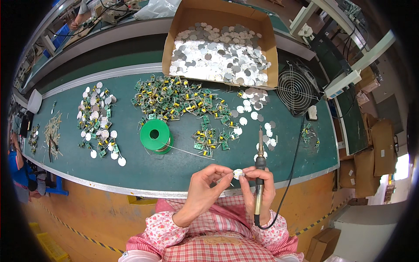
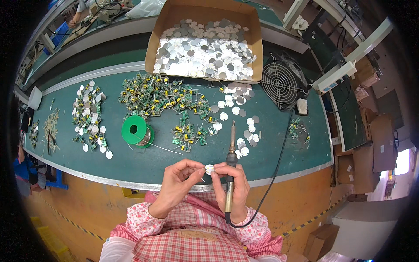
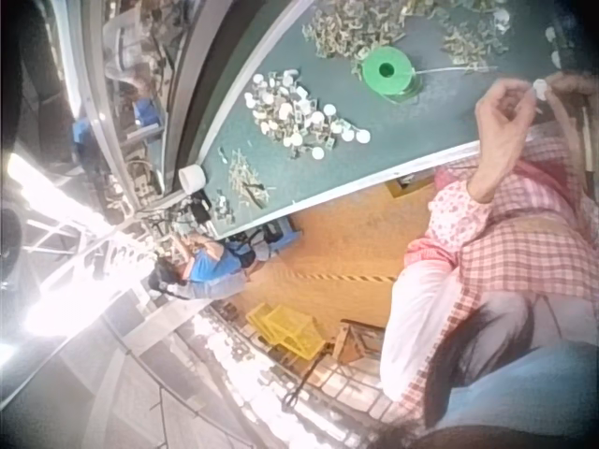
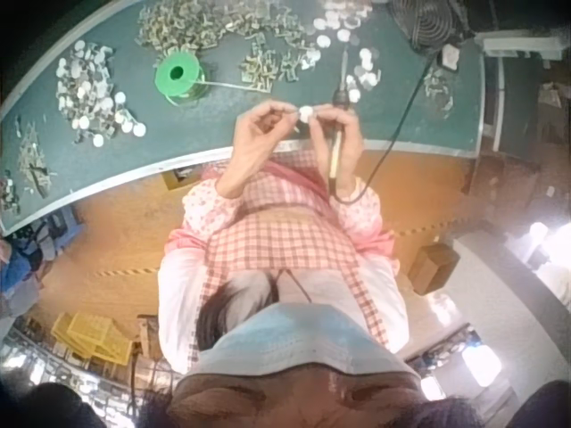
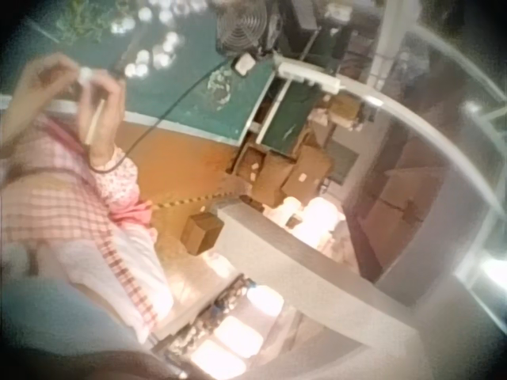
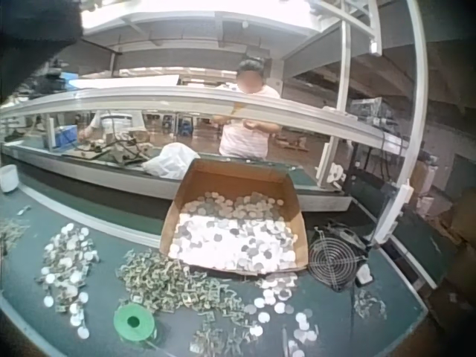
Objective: The person solders wires and small electronic components onto a white circular base with a soldering iron and solder from a spool.
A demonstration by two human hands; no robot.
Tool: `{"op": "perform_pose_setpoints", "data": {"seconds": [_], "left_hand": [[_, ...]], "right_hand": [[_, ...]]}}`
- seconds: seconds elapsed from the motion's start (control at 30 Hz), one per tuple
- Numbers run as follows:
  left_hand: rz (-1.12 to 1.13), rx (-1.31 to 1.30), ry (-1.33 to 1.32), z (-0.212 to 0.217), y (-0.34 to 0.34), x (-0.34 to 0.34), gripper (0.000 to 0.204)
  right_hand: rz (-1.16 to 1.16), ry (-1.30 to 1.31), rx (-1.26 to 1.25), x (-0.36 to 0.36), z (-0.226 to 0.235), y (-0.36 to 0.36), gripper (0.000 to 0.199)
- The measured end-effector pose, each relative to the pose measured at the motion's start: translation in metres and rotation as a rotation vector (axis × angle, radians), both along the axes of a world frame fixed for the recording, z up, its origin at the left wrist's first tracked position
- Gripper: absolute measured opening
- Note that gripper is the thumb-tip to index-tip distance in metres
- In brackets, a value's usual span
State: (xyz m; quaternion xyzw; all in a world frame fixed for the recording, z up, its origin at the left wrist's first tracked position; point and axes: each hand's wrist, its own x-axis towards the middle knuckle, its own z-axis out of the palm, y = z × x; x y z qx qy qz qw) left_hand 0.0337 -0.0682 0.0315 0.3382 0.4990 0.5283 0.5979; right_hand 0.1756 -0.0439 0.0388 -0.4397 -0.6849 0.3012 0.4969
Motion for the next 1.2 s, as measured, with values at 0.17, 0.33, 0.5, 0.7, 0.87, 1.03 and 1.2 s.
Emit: {"op": "perform_pose_setpoints", "data": {"seconds": [0.17,0.33,0.5,0.7,0.87,1.03,1.2], "left_hand": [[0.040,-0.059,-0.211,0.001,-0.001,0.001,0.015],[0.083,-0.081,-0.215,0.000,-0.001,-0.001,0.014],[0.139,-0.056,-0.245,0.003,0.003,-0.013,0.013],[0.185,-0.020,-0.253,0.008,0.006,-0.023,0.009],[0.216,0.008,-0.259,0.011,0.008,-0.026,0.010],[0.212,0.014,-0.269,0.014,0.008,-0.027,0.010],[0.204,0.034,-0.292,0.012,0.007,-0.026,0.010]], "right_hand": [[0.022,-0.078,-0.006,0.002,0.000,-0.002,0.027],[0.024,-0.239,0.168,0.006,0.009,0.000,0.025],[0.033,-0.343,0.336,0.018,0.034,-0.005,0.031],[0.111,-0.008,0.150,0.018,0.036,-0.024,0.022],[0.127,-0.018,0.144,0.010,0.036,-0.022,0.022],[0.145,0.010,0.117,0.007,0.039,-0.019,0.012],[0.151,-0.054,0.074,0.001,0.043,-0.019,0.020]]}}
